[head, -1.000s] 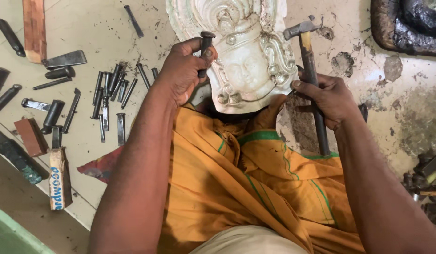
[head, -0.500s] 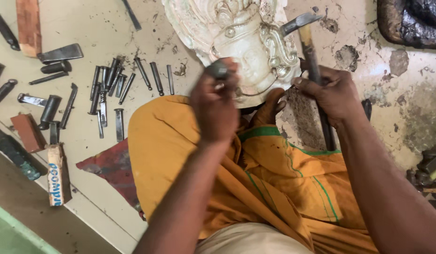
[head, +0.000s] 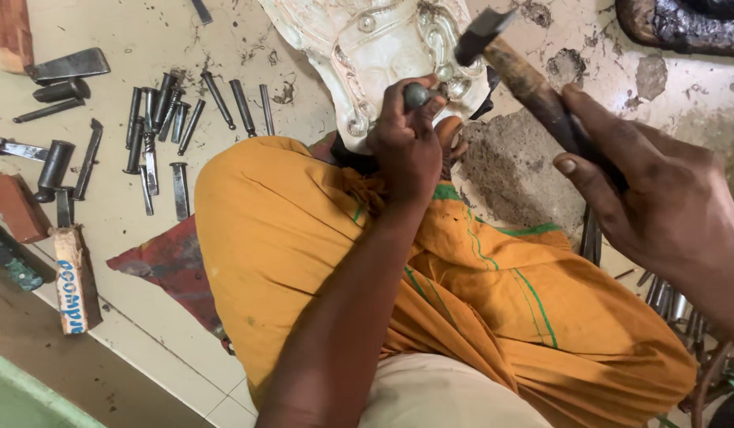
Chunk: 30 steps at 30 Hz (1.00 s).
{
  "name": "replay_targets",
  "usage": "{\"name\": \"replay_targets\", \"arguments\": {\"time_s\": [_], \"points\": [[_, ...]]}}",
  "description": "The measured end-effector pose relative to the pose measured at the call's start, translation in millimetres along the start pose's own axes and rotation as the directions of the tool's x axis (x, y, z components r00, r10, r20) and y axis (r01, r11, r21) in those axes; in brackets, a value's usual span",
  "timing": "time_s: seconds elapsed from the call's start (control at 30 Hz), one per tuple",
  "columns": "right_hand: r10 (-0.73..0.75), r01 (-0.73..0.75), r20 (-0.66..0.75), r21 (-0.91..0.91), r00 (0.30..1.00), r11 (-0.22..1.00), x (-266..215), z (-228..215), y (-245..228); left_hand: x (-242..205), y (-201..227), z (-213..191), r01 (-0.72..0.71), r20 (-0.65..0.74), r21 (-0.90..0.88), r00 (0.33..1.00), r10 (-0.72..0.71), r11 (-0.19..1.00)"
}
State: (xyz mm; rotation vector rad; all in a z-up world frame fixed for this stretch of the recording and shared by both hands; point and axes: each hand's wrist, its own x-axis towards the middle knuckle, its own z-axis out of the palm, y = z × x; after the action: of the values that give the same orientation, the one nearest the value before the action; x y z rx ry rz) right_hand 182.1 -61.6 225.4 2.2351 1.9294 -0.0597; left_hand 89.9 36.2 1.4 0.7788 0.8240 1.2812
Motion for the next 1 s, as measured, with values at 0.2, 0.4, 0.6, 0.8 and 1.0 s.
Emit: {"name": "replay_targets", "arguments": {"time_s": [0.2, 0.4, 0.6, 0.8, 1.0], "points": [[-0.178, 0.226, 0.186, -0.281, 0.966, 0.933, 9.8, -6.8, -11.6, -2.7, -21.4, -3.5, -0.143, -0.02, 0.249, 0.988, 0.153, 0.958], [-0.135, 0.238, 0.301, -0.338, 0.944, 0.91, 10.4, 1.0, -3.7, 0.5, -19.1, -4.4, -0.168, -0.04, 0.385, 0.979, 0.198, 0.908], [-0.13, 0.277, 0.36, -0.394, 0.924, 0.876, 12.9, 0.3, -2.1, -3.6, -6.6, -0.6, -0.326, 0.017, 0.377, 0.938, 0.345, 0.867], [-0.198, 0.295, 0.284, -0.355, 0.938, 0.887, 1.7, 8.5, 15.0, 0.0, -18.3, 1.7, -0.206, -0.033, 0.401, 0.971, 0.239, 0.893], [-0.426, 0.424, 0.043, -0.231, 0.904, 0.876, 11.9, -3.4, 2.2, -3.7, -23.4, -0.8, -0.246, -0.049, 0.423, 0.955, 0.294, 0.872]]}}
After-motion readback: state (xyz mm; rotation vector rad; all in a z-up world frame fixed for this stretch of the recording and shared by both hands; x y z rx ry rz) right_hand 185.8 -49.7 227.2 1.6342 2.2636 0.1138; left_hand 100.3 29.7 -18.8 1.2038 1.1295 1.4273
